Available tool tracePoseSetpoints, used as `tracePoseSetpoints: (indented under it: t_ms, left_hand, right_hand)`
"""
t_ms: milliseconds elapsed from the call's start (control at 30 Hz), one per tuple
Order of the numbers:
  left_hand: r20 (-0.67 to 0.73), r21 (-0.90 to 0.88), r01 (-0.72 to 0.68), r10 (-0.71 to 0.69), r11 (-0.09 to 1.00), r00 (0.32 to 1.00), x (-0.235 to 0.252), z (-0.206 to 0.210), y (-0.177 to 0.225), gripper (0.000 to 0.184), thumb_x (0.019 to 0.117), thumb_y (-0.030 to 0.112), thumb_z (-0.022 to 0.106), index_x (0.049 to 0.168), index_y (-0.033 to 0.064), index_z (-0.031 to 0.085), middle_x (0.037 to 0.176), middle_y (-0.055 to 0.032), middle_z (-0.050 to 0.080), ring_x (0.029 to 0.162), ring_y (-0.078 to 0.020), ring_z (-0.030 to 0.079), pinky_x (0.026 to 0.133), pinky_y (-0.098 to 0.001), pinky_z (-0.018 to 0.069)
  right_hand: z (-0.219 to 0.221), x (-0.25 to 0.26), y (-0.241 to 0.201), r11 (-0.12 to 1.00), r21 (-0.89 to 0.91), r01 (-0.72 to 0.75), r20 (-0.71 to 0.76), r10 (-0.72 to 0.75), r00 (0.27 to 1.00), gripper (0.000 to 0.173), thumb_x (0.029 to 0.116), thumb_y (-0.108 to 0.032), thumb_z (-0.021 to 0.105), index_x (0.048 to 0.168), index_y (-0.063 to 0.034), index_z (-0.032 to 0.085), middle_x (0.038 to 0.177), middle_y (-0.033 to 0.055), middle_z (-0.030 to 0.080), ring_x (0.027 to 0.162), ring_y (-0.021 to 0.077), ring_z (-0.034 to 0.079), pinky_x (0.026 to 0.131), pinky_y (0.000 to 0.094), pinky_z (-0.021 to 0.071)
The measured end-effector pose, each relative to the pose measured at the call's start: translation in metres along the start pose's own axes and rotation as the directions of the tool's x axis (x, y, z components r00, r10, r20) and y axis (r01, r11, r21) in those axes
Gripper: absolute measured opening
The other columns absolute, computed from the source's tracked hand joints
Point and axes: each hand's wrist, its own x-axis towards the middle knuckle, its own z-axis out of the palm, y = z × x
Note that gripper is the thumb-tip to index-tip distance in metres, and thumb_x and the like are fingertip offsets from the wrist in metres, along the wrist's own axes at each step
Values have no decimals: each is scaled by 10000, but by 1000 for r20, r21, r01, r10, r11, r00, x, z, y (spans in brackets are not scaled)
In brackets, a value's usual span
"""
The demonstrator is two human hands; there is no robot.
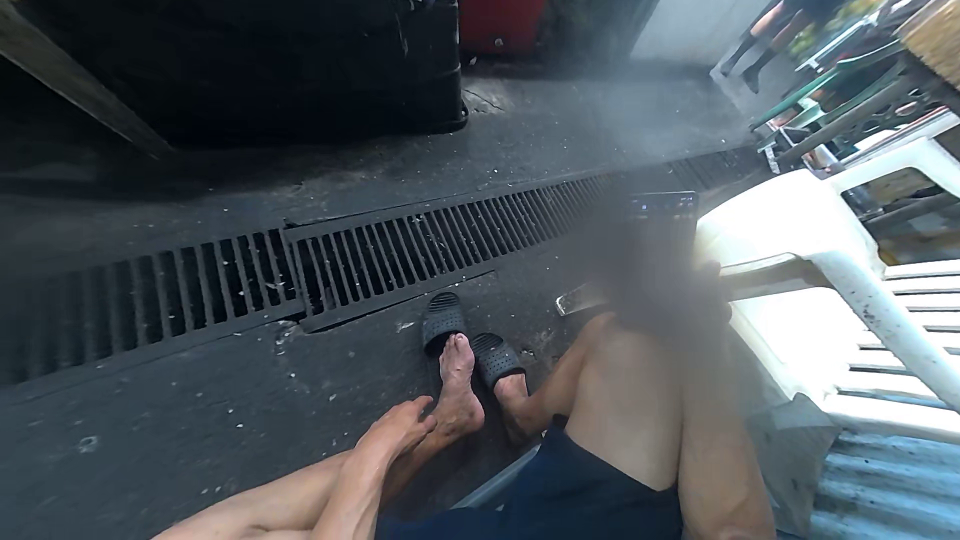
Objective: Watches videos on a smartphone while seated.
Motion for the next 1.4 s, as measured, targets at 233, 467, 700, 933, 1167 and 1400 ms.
tracePoseSetpoints:
  t_ms: [233,467,700,933,1167,1400]
  left_hand:
    - [-11,-16,-26,25,1000,1000,5,3,-6,594,1044,502,494,1538,173,461,1472,-196,556,1376,-426,508,1107,-668,375]
    - [-26,-1,-37,37,999,999,10,6,-10,588,1044,498,494,1533,173,468,1457,-206,565,1361,-431,520,1098,-668,387]
    - [-15,-5,-22,22,1000,1000,1,1,-2,573,1050,477,497,1536,174,465,1462,-225,552,1370,-427,512,1102,-664,382]
    - [-37,-22,-32,31,999,999,8,3,-5,569,1043,453,518,1521,147,485,1481,-254,516,1383,-441,487,1113,-650,380]
    - [-45,-8,-35,34,999,998,15,8,-11,579,1038,465,529,1528,161,478,1474,-236,536,1383,-441,493,1115,-662,369]
    - [-23,-9,-54,54,998,998,7,4,-7,590,1045,470,516,1532,141,466,1452,-224,560,1363,-435,515,1109,-659,379]
  right_hand:
    - [6,0,-1,999,29,-14,-18,14,1000,829,845,-720,636,1387,-98,548,1211,169,682,1053,267,695,926,431,578]
    - [5,0,-2,1000,13,-10,-7,10,1000,837,848,-736,616,1358,-74,564,1218,181,677,1065,276,690,925,432,579]
    - [14,2,-8,997,-3,-71,-33,71,997,827,810,-765,634,1331,-124,599,1174,126,699,1007,213,706,855,362,598]
    - [7,2,-5,998,6,-59,3,59,998,814,818,-753,639,1349,-137,583,1218,128,681,1034,225,696,871,379,592]
    - [5,-1,0,1000,4,25,-3,-25,1000,682,896,-679,598,1348,-168,623,1217,133,705,1042,246,711,903,410,595]
    - [8,1,-4,1000,-22,-22,-14,21,1000,765,839,-735,628,1338,-155,597,1212,110,689,1024,215,699,874,386,592]
